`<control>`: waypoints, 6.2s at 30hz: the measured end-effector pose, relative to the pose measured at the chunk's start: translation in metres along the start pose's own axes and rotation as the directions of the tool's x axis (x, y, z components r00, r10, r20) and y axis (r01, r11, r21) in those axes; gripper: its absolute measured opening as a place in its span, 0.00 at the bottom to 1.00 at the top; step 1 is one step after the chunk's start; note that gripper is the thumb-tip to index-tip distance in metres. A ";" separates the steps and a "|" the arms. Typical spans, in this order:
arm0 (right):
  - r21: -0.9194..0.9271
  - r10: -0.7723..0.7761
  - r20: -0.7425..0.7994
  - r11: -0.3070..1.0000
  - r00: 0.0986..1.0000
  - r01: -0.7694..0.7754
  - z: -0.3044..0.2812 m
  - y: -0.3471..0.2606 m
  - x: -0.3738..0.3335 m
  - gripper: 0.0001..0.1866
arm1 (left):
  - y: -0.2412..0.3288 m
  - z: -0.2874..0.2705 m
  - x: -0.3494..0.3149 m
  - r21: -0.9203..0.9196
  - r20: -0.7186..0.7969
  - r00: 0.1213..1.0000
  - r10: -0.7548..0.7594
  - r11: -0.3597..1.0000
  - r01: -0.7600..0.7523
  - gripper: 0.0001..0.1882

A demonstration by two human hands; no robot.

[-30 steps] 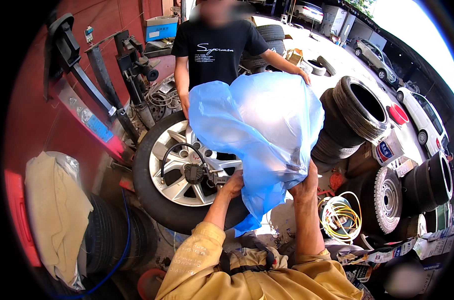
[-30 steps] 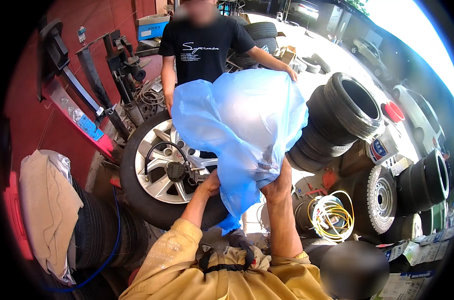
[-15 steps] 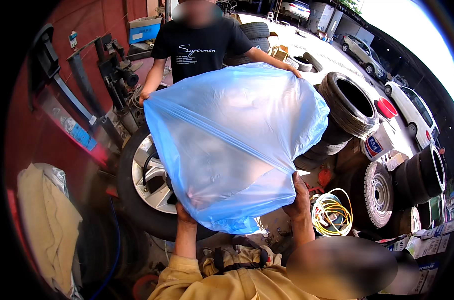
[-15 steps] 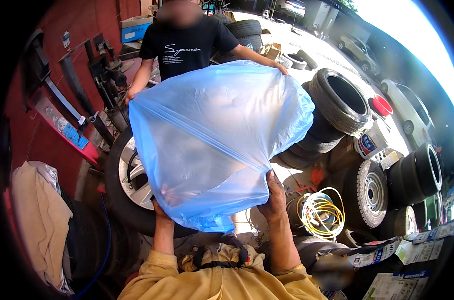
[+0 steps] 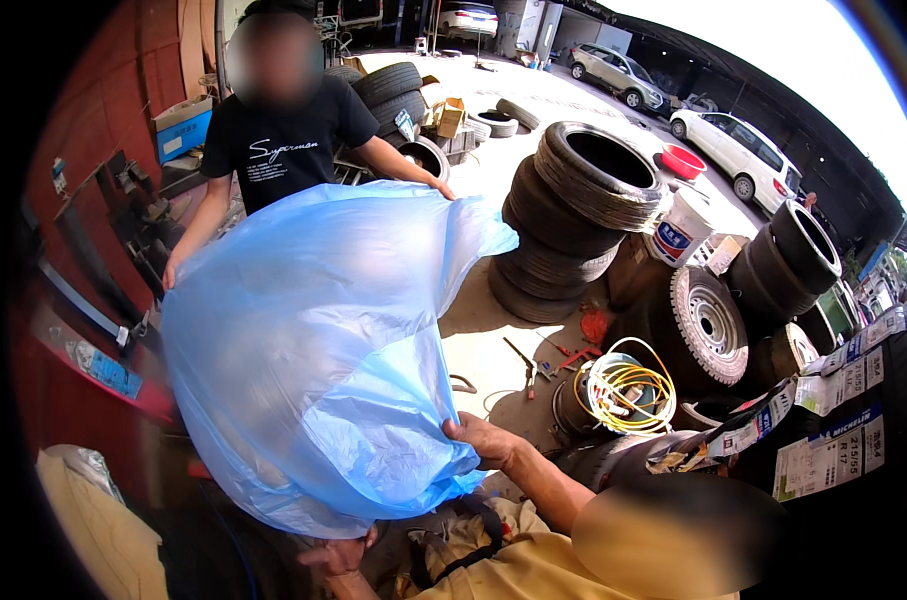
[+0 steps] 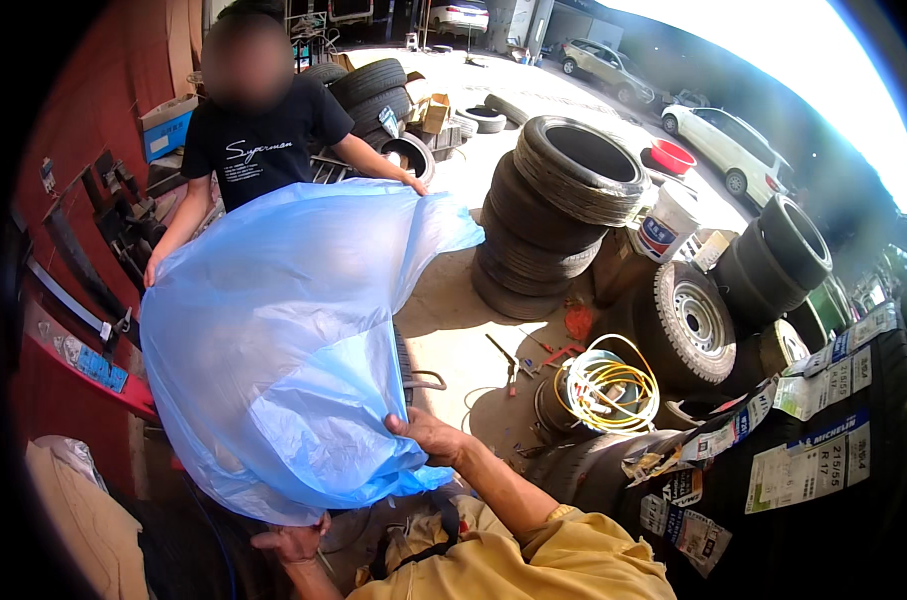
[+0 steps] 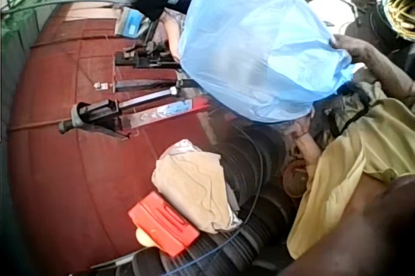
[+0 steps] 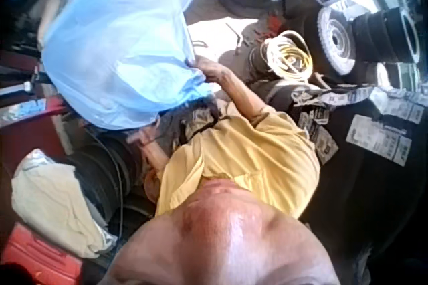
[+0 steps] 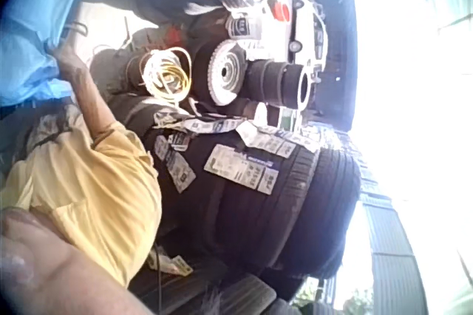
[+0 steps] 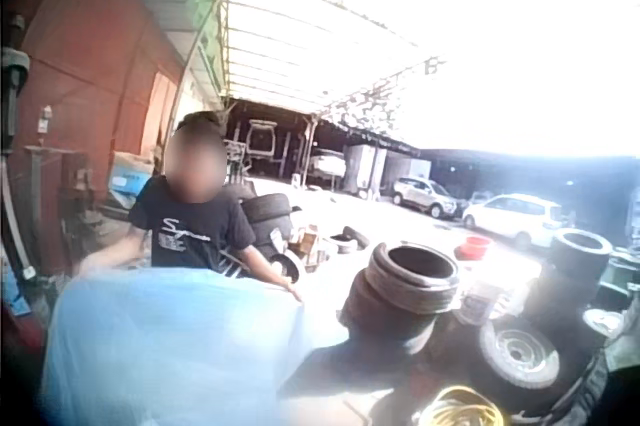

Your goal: The person wraps a car tire with a blue plastic bag, smoothing it around the rim and sidewall. The person then lifts the wrapped tire and stacks it on top of other tires.

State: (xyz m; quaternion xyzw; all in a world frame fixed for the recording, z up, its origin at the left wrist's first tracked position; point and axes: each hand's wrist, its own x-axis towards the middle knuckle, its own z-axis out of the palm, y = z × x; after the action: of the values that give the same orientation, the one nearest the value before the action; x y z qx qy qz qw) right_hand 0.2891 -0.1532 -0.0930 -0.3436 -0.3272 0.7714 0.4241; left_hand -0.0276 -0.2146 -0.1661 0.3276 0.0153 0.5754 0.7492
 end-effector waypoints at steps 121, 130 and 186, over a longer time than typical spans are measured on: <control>-0.934 -0.113 -0.016 0.357 0.993 0.026 0.235 0.232 -0.016 0.19 | 0.045 -0.011 -0.365 0.240 -0.845 0.525 0.104 0.951 0.198 0.28; -0.464 -0.074 -0.447 0.871 0.891 -0.160 0.177 0.206 -0.069 0.09 | 0.077 0.006 -0.352 0.062 -0.810 0.586 0.025 0.997 0.043 0.28; 0.123 -0.268 -0.646 0.887 0.715 0.444 0.043 0.172 -0.242 0.46 | 0.180 0.075 -0.420 0.195 -0.845 0.529 -0.078 0.876 0.441 0.37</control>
State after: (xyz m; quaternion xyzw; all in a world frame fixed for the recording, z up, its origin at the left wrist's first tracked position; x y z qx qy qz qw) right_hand 0.2779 -0.4486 -0.1454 -0.4431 -0.1241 0.5573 0.6911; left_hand -0.2929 -0.5937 -0.1644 0.1589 0.5215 0.5242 0.6542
